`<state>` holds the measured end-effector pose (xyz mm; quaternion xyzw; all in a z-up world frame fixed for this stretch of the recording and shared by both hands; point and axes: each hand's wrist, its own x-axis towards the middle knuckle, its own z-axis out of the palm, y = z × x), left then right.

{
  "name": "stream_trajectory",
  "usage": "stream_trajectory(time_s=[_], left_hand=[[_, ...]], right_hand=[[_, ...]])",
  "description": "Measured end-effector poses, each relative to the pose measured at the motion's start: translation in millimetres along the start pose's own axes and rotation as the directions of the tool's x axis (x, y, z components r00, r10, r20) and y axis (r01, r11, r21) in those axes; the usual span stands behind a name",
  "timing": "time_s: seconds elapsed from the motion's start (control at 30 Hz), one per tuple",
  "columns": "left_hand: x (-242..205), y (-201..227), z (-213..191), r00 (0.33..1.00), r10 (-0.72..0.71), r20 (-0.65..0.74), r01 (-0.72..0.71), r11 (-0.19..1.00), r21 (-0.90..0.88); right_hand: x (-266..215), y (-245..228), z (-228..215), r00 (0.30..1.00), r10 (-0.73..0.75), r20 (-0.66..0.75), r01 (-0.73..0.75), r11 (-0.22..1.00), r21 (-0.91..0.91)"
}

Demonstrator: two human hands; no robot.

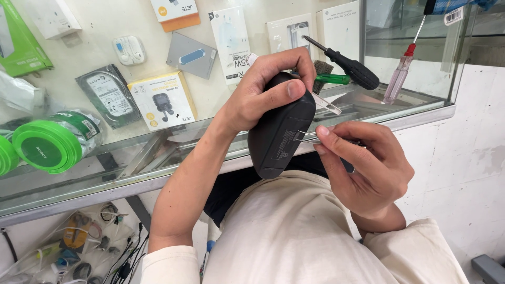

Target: Disassembling a portable Bluetooth speaker using a screwdriver and prying tool

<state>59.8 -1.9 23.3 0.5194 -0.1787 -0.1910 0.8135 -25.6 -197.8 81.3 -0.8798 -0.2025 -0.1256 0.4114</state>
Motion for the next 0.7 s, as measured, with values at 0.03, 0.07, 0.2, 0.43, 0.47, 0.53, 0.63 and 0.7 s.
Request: stream_trajectory(time_s=[0.03,0.07,0.2,0.43,0.47,0.53,0.63,0.7], left_hand=[[-0.3,0.7,0.3,1.0,0.0,0.0,0.0,1.0,-0.001],[-0.5,1.4,0.7,1.0,0.0,0.002,-0.001,1.0,0.008],[-0.1,3.7,1.7,1.0,-0.007,0.008,0.007,0.999,0.032],[0.3,3.0,0.7,1.0,-0.022,0.018,0.02,0.996,0.092],[0.3,2.8,0.5,0.999,-0.023,0.022,0.02,0.994,0.109],[0.3,2.4,0.1,0.999,-0.024,0.027,0.02,0.992,0.125],[0.4,1.6,-0.1,0.998,-0.049,0.033,0.044,0.99,0.135],[0.7,1.9,0.0,0.998,-0.06,0.022,0.055,0.985,0.163]], right_hand=[[1.3,-0.3,-0.9,1.0,0.001,0.0,-0.001,1.0,-0.001],[2.6,-0.7,-1.9,1.0,-0.002,0.008,0.002,1.0,0.0],[7.8,-4.6,-8.0,0.998,0.011,0.059,-0.011,1.0,-0.006],[16.3,-7.7,-19.6,0.992,0.024,0.126,-0.023,1.0,-0.01],[18.8,-8.4,-21.9,0.987,0.019,0.158,-0.018,1.0,-0.007],[24.4,-10.6,-26.9,0.982,0.014,0.189,-0.013,1.0,-0.006],[34.5,-14.2,-33.2,0.958,0.075,0.278,-0.071,0.997,-0.025],[42.4,-15.7,-34.9,0.944,0.08,0.319,-0.077,0.997,-0.02]])
